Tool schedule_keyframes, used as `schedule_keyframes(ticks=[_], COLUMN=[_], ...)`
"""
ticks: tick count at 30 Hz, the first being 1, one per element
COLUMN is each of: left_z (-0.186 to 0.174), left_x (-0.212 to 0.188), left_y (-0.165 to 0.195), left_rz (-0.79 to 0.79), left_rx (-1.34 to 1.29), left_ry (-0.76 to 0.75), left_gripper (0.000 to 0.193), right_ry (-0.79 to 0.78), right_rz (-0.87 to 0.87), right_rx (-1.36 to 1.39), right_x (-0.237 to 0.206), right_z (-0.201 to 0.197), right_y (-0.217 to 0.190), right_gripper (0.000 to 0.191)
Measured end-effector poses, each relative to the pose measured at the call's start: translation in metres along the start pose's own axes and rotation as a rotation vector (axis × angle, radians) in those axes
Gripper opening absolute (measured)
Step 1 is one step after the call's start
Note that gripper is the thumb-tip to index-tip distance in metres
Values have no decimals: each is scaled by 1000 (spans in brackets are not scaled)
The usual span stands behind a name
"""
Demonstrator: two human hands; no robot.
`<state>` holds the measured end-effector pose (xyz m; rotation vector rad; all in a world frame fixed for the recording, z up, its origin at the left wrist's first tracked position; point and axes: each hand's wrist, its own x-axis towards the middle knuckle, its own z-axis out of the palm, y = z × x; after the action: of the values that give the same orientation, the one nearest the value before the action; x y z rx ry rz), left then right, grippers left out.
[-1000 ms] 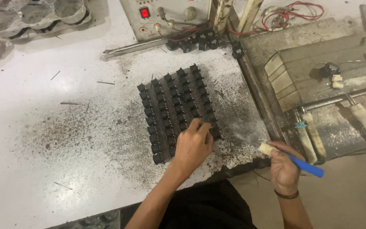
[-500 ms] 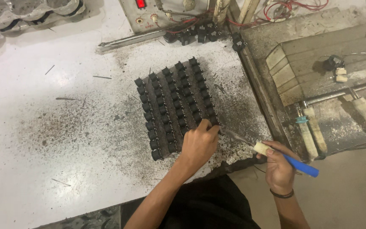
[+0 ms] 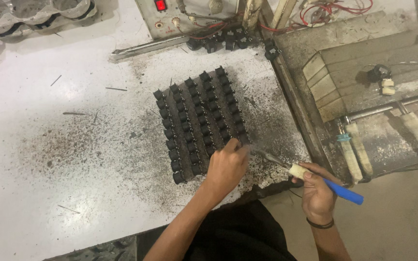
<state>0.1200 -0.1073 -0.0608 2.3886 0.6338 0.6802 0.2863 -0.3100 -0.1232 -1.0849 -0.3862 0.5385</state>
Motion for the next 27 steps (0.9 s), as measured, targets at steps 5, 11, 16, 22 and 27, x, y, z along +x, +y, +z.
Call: schedule_keyframes(ticks=[5,11,16,22,27], left_z=[3,4,3,0,0], left_x=[2,0,1,1,2], left_y=[-3,0,4,5,4], left_rz=[50,52,92,53,66], left_rx=[8,70,101,59,79], left_ry=[15,-7,40,45,75], left_gripper=[18,17,17,11,17], right_ry=[-10,-159,-68,-28,-20], right_rz=[-29,-177,-146,-96,-88], right_rx=[-45,-218,-155,-149,-132], right_x=[-6,-9,-7,-7,-6], right_z=[13,16,14,15,18], right_y=[-11,-25,-19,-18,-20], right_gripper=[27,28,26,26,28])
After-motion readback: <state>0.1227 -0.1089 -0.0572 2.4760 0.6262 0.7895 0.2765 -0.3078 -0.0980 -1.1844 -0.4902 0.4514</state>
